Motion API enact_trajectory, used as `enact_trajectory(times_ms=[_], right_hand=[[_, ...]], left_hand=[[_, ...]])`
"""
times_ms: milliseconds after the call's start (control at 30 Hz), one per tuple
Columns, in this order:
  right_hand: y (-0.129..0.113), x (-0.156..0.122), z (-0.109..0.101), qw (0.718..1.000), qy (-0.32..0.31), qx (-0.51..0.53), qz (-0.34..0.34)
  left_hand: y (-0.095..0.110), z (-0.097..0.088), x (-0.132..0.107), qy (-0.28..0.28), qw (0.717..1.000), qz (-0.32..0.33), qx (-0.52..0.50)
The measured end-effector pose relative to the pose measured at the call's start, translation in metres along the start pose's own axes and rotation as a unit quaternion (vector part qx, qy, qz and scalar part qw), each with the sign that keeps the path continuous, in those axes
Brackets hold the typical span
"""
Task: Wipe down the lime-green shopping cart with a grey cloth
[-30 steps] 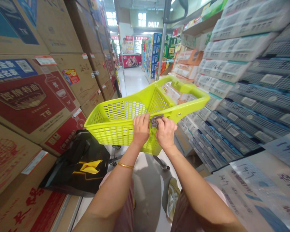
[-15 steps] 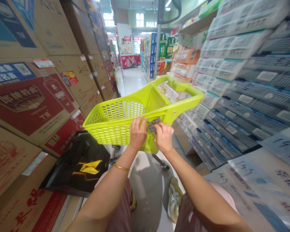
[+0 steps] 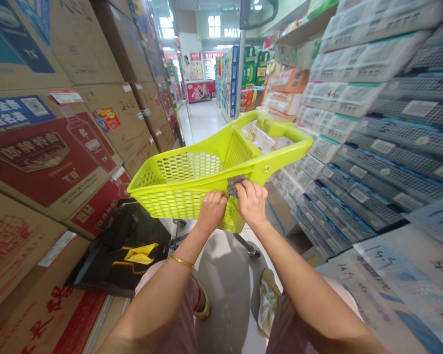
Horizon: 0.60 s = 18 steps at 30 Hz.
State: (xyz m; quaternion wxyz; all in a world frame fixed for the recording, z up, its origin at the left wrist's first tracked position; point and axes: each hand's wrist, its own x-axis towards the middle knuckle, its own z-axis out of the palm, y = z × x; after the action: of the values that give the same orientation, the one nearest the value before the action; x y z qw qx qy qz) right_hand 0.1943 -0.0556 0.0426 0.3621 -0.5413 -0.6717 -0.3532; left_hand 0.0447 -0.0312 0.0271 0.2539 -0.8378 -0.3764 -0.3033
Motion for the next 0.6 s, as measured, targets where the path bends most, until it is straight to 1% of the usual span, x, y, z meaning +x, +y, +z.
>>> enact_trajectory(times_ms=[100,200,267,333,367,433,533,600], right_hand=[[-0.005,-0.015,0.004,0.998,-0.058,-0.003,-0.025],[-0.010,-0.030,0.006,0.994,-0.102,0.002,-0.040],[-0.011,-0.037,0.006,0.991,-0.120,0.004,-0.054],[-0.010,-0.040,0.007,0.991,-0.121,0.001,-0.062],[-0.009,-0.038,0.007,0.992,-0.112,-0.003,-0.060],[-0.005,-0.029,0.007,0.996,-0.073,-0.011,-0.045],[0.001,-0.006,0.006,1.000,0.009,-0.014,-0.002],[0.003,0.009,0.005,0.999,0.040,-0.006,0.028]], left_hand=[[-0.003,-0.001,0.001,-0.022,1.000,-0.004,-0.018],[-0.007,-0.004,0.002,-0.045,0.998,-0.009,-0.039],[-0.010,-0.006,0.003,-0.054,0.997,-0.006,-0.045],[-0.013,-0.006,0.005,-0.057,0.997,-0.002,-0.046],[-0.014,-0.007,0.005,-0.058,0.997,-0.001,-0.046],[-0.016,-0.006,0.006,-0.057,0.997,-0.001,-0.046],[-0.018,-0.005,0.008,-0.059,0.997,-0.004,-0.046],[-0.018,-0.004,0.008,-0.060,0.997,-0.004,-0.048]])
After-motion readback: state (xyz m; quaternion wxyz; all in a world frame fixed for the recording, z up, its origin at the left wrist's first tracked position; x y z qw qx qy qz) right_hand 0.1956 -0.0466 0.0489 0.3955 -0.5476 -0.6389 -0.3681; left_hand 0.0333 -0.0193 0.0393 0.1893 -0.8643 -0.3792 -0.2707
